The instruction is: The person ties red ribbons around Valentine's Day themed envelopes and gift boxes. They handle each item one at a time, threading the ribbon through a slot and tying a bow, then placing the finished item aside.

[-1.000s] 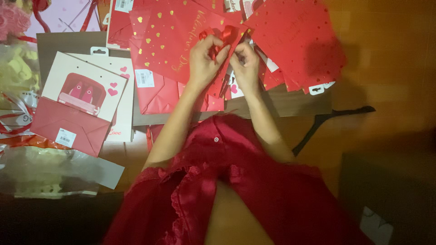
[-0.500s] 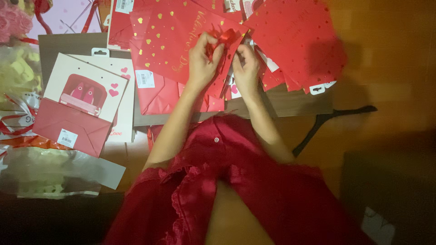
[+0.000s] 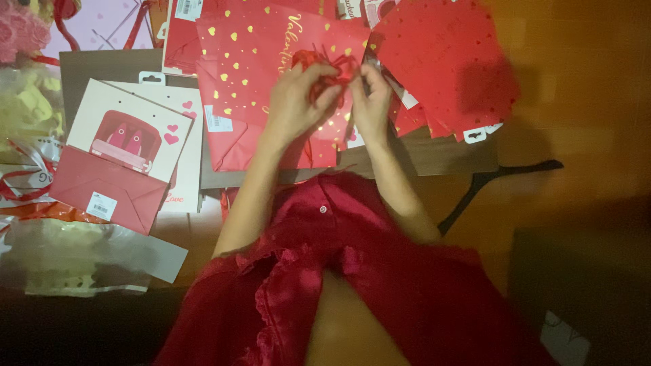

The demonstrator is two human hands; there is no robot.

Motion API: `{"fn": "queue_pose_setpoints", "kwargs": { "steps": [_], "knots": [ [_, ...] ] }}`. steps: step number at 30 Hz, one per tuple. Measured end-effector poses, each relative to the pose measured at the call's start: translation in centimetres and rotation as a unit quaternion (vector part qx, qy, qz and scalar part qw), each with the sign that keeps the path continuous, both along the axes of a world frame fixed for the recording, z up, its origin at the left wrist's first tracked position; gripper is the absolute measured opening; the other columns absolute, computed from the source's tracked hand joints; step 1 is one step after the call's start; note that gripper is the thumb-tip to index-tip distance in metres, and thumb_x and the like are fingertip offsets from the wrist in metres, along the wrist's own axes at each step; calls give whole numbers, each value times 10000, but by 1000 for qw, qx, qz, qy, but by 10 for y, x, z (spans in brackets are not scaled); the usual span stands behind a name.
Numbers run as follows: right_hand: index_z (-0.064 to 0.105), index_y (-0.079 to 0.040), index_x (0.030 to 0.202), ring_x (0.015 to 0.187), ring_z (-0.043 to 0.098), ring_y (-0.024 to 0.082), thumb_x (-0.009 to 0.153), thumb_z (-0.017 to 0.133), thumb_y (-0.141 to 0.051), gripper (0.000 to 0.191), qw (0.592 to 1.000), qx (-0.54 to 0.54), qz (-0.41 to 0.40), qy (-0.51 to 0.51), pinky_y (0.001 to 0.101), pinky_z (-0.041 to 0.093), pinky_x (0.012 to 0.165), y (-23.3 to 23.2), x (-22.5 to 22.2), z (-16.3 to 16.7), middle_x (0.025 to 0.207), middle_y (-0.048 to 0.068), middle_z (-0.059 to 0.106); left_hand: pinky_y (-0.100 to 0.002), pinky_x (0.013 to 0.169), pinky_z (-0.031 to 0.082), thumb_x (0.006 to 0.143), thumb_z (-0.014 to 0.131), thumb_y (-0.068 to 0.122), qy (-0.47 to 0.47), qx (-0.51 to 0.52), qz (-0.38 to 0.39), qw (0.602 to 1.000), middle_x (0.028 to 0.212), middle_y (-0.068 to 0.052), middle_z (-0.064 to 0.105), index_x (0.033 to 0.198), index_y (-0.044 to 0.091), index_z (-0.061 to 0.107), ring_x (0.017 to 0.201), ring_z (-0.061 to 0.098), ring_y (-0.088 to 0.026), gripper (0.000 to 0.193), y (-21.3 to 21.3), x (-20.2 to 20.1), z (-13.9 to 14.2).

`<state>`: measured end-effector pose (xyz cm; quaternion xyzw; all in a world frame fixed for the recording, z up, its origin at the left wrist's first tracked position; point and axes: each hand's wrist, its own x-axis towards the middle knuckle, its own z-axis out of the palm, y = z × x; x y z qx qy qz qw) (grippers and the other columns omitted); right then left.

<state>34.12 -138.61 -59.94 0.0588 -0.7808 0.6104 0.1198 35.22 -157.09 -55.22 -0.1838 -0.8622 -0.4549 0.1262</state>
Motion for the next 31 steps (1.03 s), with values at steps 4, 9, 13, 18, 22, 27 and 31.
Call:
{"fn": "queue_pose_setpoints", "kwargs": {
  "steps": [4, 9, 13, 18, 22, 27, 31],
  "knots": [
    [599, 25, 954, 794, 467, 33, 1082, 614, -98, 178, 998, -57, -6, -35, 227, 414, 708, 1, -10, 2, 844, -44, 533, -464, 657, 477, 768, 874, 409, 6, -62, 21, 998, 793, -132, 634, 1090, 86, 681, 768, 613, -351, 495, 1, 2, 13],
    [639, 37, 1007, 795, 481, 31, 1063, 615, -117, 165, 995, -91, 4, -44, 220, 412, 705, -4, -11, 7, 870, -49, 578, -465, 765, 514, 819, 868, 334, -3, -122, 18, 992, 751, -100, 619, 956, 104, 674, 801, 622, -335, 331, 3, 1, 8],
    [654, 54, 1104, 939, 565, 76, 1060, 564, -124, 204, 997, -76, 24, -7, 253, 460, 860, 4, -2, 7, 1006, 5, 651, -446, 647, 493, 834, 879, 286, -59, -24, 36, 997, 740, -119, 666, 922, 74, 720, 725, 648, -329, 279, 3, 0, -2],
    [677, 42, 1124, 1030, 601, 150, 960, 513, -83, 264, 995, -61, 68, -41, 299, 486, 931, 13, 5, -1, 1089, 61, 670, -306, 812, 580, 945, 759, 149, -136, 227, 7, 964, 963, -64, 791, 1081, 72, 731, 908, 755, -148, 159, 1, -7, -13],
    [644, 37, 1087, 1066, 613, 203, 968, 564, -34, 160, 996, 33, 84, 14, 331, 488, 954, 12, 22, 1, 1094, 109, 642, -274, 778, 560, 933, 748, 81, -170, 177, 43, 968, 900, -43, 771, 1070, 48, 750, 844, 702, -88, 141, 2, -3, -13],
    [602, 30, 1039, 973, 559, 178, 935, 618, -8, 112, 993, 40, 107, -22, 317, 469, 861, 15, 25, 8, 1028, 107, 577, -258, 784, 559, 942, 762, 81, -184, 203, -10, 962, 912, -29, 759, 1073, 27, 752, 854, 667, -64, 143, -1, -2, -5],
    [607, 10, 1031, 945, 563, 147, 957, 632, -9, 80, 991, 14, 124, -51, 299, 464, 862, 19, 23, 3, 986, 57, 577, -256, 821, 560, 930, 789, 117, -240, 249, -78, 935, 972, -39, 773, 1078, 43, 762, 889, 662, -55, 168, -9, -3, 0]
  ]
}}
